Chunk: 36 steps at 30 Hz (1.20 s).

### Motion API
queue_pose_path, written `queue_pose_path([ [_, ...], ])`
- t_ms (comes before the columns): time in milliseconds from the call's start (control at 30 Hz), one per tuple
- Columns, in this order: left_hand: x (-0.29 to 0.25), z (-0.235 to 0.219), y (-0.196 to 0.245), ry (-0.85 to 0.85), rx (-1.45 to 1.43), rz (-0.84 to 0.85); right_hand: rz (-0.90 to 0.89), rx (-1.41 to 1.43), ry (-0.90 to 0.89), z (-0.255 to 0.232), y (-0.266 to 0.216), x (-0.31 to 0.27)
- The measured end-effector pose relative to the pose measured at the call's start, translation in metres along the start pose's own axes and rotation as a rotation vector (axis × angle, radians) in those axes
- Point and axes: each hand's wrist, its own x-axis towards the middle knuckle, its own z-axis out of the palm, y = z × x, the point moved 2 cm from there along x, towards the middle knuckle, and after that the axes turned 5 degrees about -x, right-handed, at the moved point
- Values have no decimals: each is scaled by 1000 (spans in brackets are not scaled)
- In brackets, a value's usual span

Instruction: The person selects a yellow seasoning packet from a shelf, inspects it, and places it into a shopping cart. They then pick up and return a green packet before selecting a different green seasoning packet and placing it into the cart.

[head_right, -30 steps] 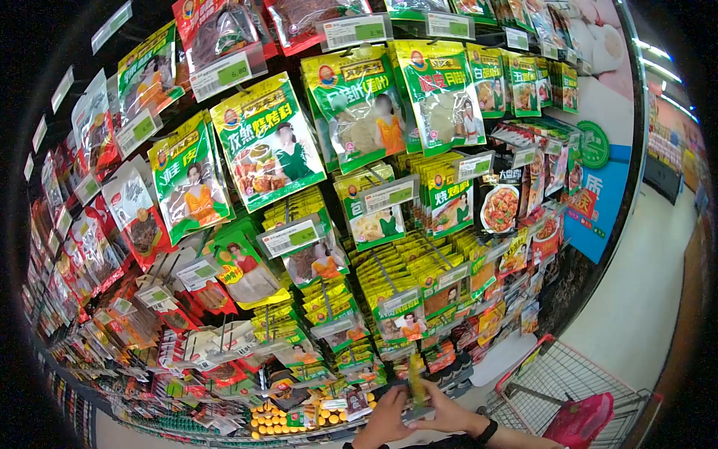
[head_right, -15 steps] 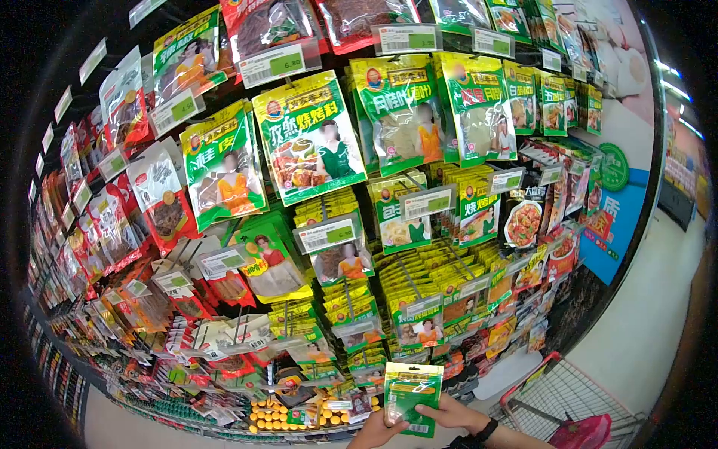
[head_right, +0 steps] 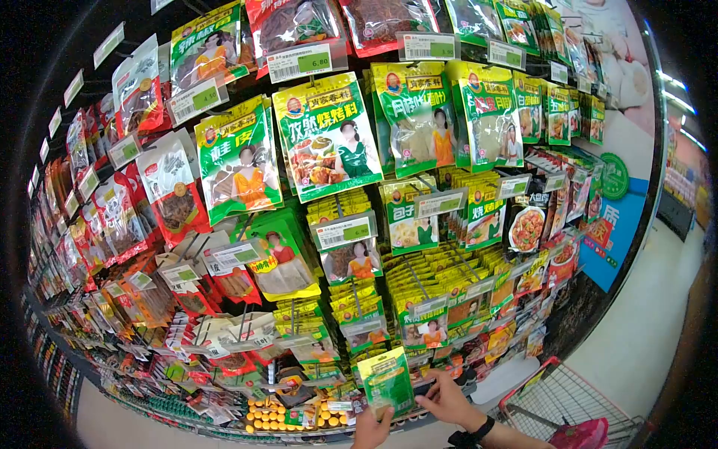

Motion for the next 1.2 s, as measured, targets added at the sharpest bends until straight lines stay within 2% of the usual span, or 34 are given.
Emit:
queue_pose_path([
  [33,5,-4,16,56,179,110,-47,92,-28,5,1,-1],
  [67,6,-2,24,-59,331,101,-92,185,-58,14,3,-3],
  [100,9,4,27,-73,357,152,-134,280,-88,20,2,-5],
  [233,4,35,31,-136,384,288,-182,32,34,27,-6,-11],
  [267,8,36,38,-148,370,315,-197,-19,113,23,-19,-13],
  [400,12,27,57,-118,202,242,-74,93,127,13,-2,-22],
  [500,7,38,18,-73,3,44,-12,184,195,4,20,-27],
  [533,8,43,10,-2,-138,-23,-18,250,228,3,25,-28],
  [567,8,47,1,-47,-168,-88,-26,317,264,1,29,-30],
  [633,8,56,-17,-138,-229,-214,-3,270,255,-6,27,-34],
  [700,7,68,-28,-296,-307,-244,-42,196,293,-11,35,-36],
  [733,8,75,-32,-378,-345,-263,30,75,324,-17,36,-37],
  [800,10,89,-35,-382,-304,-178,196,-151,381,-28,34,-41],
  [833,7,95,-34,-392,-283,-140,147,-219,499,-30,44,-41],
  [900,15,104,-19,-418,-286,-108,149,-177,621,-46,34,-42],
  [967,20,119,-13,-448,-255,-64,173,-225,658,-59,44,-46],
  [1033,28,133,5,-386,-499,-128,156,-170,671,-68,55,-51],
  [1067,31,137,12,-431,-485,-149,186,-203,693,-72,58,-55],
  [1100,33,140,13,-474,-472,-170,213,-237,711,-74,59,-59],
  [1167,30,159,-9,-551,-539,-172,278,-95,722,-83,53,-69],
  [1200,31,165,-3,-543,-597,-184,335,-37,708,-84,64,-75],
])
